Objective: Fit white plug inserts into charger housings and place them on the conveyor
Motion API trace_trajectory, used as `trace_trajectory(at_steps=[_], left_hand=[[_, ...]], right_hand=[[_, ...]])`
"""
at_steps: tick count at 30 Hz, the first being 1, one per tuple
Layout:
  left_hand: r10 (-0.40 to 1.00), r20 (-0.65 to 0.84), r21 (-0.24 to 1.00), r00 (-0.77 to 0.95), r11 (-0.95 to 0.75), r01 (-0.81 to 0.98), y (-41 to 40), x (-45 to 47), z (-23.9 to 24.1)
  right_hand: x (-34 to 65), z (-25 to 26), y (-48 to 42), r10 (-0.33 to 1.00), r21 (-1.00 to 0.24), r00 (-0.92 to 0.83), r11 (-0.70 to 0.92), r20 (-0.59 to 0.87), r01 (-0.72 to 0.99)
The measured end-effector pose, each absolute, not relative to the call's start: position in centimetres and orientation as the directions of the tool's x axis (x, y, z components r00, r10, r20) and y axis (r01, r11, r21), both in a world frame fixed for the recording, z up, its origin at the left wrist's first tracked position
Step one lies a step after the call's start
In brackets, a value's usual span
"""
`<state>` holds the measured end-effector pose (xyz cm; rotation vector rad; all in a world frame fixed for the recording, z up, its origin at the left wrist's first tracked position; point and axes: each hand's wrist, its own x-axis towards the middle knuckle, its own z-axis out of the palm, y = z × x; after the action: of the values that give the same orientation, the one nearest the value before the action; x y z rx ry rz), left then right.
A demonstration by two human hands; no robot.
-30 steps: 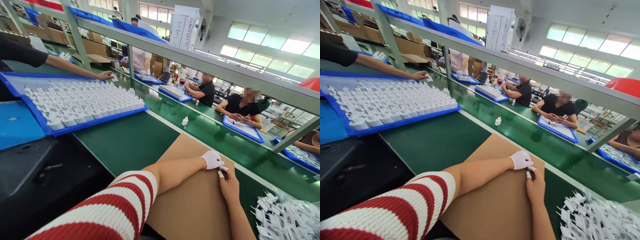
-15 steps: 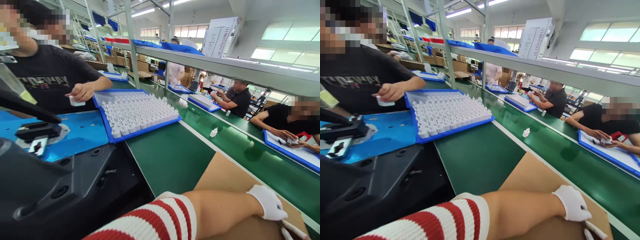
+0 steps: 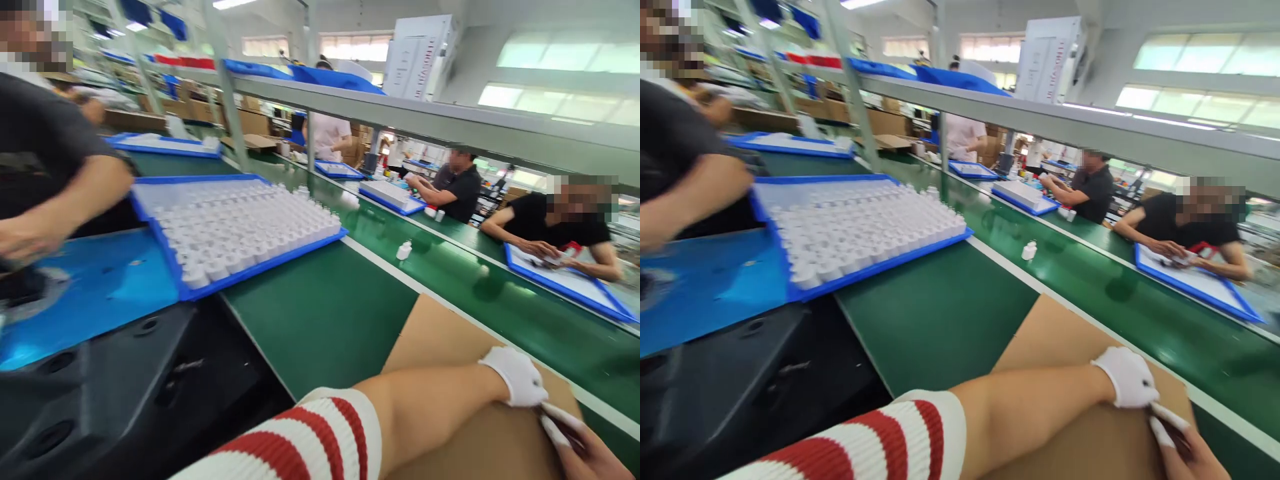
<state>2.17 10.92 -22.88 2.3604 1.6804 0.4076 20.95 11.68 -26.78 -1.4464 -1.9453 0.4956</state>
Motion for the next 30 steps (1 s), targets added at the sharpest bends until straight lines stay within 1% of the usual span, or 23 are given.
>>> trace_trajectory(at_steps=[1,3,4,7,11,14,19,23,27,30], left_hand=[[0.954,0.098,0.353,0.282,-0.299,0.887,10.5,2.0,-22.5],[0.957,0.143,0.384,0.251,-0.287,0.877,9.9,1.8,-22.0],[0.958,0.17,0.401,0.23,-0.281,0.872,9.7,1.8,-21.9],[0.952,0.237,0.442,0.194,-0.284,0.851,9.3,2.0,-22.0],[0.936,0.283,0.442,0.21,-0.321,0.837,9.2,2.1,-22.7],[0.927,0.308,0.456,0.211,-0.339,0.823,9.4,2.0,-23.2],[0.92,0.327,0.476,0.216,-0.358,0.804,9.6,1.9,-23.4],[0.907,0.328,0.476,0.264,-0.4,0.783,9.3,1.6,-23.4],[0.894,0.321,0.477,0.314,-0.439,0.761,9.6,1.2,-23.5],[0.888,0.336,0.507,0.313,-0.451,0.735,9.9,0.9,-23.8]], right_hand=[[21.9,-26.3,10.7,0.953,-0.653,-0.182,0.299,0.243,0.695],[22.6,-25.6,9.1,0.959,-0.728,-0.234,0.274,0.159,0.628],[22.4,-25.4,8.5,0.955,-0.764,-0.249,0.279,0.159,0.582],[21.0,-25.0,7.9,0.949,-0.812,-0.252,0.297,0.19,0.502],[20.1,-25.0,7.4,0.923,-0.827,-0.283,0.365,0.261,0.427],[20.1,-25.4,7.3,0.909,-0.833,-0.301,0.393,0.288,0.39],[19.9,-25.7,7.4,0.908,-0.847,-0.299,0.392,0.293,0.359],[19.5,-25.3,6.8,0.92,-0.843,-0.291,0.367,0.264,0.394],[19.3,-24.7,6.3,0.925,-0.866,-0.287,0.345,0.248,0.362],[19.1,-24.7,6.2,0.929,-0.875,-0.282,0.332,0.24,0.351]])
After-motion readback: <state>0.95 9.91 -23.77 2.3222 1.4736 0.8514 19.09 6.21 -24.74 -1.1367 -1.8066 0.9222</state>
